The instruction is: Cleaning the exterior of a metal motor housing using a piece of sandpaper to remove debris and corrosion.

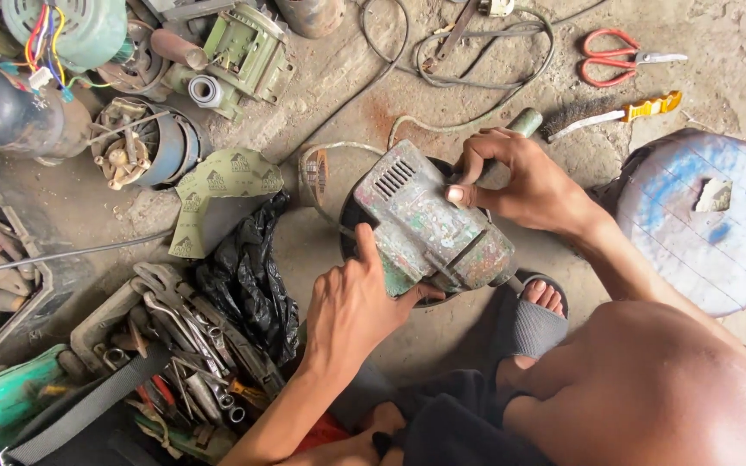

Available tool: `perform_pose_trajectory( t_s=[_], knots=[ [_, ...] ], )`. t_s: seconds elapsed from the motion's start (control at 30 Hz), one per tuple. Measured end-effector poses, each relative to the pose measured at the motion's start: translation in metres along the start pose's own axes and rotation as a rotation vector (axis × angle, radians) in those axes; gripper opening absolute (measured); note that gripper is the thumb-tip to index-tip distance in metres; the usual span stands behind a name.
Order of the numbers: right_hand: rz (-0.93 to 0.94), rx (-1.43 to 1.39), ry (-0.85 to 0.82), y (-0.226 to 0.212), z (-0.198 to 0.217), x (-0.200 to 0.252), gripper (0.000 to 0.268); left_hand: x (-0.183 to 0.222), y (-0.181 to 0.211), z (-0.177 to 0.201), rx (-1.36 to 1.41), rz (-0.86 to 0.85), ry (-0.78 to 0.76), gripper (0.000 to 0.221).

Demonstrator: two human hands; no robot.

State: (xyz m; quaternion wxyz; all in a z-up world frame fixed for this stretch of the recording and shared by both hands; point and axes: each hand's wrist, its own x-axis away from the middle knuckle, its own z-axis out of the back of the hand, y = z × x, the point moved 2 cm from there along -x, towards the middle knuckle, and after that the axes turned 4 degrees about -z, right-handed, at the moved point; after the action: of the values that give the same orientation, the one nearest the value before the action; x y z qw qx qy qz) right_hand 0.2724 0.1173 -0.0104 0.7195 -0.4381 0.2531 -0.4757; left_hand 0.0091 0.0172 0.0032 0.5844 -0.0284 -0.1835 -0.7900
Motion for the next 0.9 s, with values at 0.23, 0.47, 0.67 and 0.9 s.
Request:
perform_pose_trajectory(
  t_s=[0.23, 0.47, 0.67, 0.9],
  knots=[
    [-0.036, -0.064, -0.113, 0.009, 0.002, -0.020, 0.034, 0.001, 0.002, -0.008, -0.013, -0.022, 0.042, 0.140],
    [0.024, -0.011, 0.028, 0.005, -0.006, -0.033, 0.034, 0.001, 0.006, -0.005, 0.030, -0.015, 0.033, 0.133],
    [-0.047, -0.021, -0.086, -0.006, 0.006, -0.013, 0.028, -0.002, 0.004, -0.005, -0.010, -0.012, 0.059, 0.136],
    [-0.023, -0.072, 0.012, 0.014, -0.005, -0.049, 0.029, 0.001, 0.009, -0.002, 0.105, 0.086, -0.088, 0.133]
  ],
)
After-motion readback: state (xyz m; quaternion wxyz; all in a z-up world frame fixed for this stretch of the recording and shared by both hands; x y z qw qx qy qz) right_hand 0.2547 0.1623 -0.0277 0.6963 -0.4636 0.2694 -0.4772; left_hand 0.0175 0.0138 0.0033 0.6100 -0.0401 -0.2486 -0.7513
